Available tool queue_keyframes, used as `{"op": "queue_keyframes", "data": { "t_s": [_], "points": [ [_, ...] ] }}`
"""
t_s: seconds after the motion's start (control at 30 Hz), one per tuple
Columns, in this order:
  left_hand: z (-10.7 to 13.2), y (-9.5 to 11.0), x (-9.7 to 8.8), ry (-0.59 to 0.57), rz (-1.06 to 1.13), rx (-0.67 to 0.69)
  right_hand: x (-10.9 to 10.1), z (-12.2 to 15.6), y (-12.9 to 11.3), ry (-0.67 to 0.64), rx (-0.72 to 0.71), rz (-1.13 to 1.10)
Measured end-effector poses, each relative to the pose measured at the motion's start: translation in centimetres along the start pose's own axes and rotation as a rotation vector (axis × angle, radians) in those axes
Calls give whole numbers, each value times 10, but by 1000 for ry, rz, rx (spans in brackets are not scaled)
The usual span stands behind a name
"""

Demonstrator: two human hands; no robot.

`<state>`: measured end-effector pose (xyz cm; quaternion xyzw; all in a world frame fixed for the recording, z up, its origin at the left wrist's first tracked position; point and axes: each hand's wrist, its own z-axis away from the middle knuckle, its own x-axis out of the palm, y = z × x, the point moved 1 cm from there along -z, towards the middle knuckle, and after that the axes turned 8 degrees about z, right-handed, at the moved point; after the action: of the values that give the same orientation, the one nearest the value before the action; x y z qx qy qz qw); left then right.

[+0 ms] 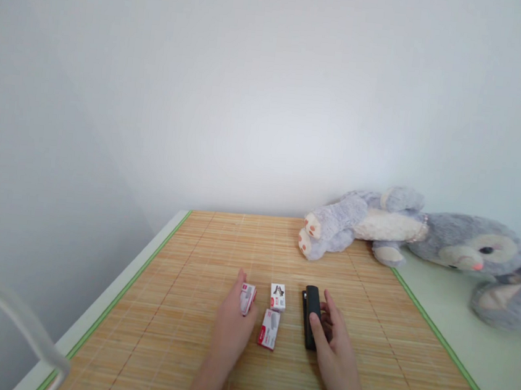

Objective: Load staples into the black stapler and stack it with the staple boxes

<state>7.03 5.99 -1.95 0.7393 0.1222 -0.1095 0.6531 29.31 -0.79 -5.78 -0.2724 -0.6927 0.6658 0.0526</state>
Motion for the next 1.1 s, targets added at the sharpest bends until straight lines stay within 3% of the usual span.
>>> {"op": "queue_keyframes", "data": {
  "t_s": [0.1,0.17,0.3,0.4,0.53,0.7,0.83,0.97,1.1],
  "points": [
    [-22,-1,-9,19,1,59,0,-1,1,2,3,-12],
    [-22,-1,-17,32,13,67,-1,-2,2,-3,11,-30],
    [18,-8,-35,148,-77,53,-1,-2,3,-18,32,-69],
    [54,-17,-41,114,-189,97,-1,-1,1,-10,34,-72],
    [69,-25,-33,10,-321,186,-1,1,-5,-18,43,-70],
    [39,-21,-24,-90,-410,311,0,1,-9,-5,47,-36],
    [27,-6,-11,-83,-422,345,6,-3,-14,49,19,41],
    [46,13,14,-133,-417,252,8,-17,-26,59,-43,172],
    [67,18,25,-207,-438,207,-12,-33,-41,-84,-151,320]
  ]
}}
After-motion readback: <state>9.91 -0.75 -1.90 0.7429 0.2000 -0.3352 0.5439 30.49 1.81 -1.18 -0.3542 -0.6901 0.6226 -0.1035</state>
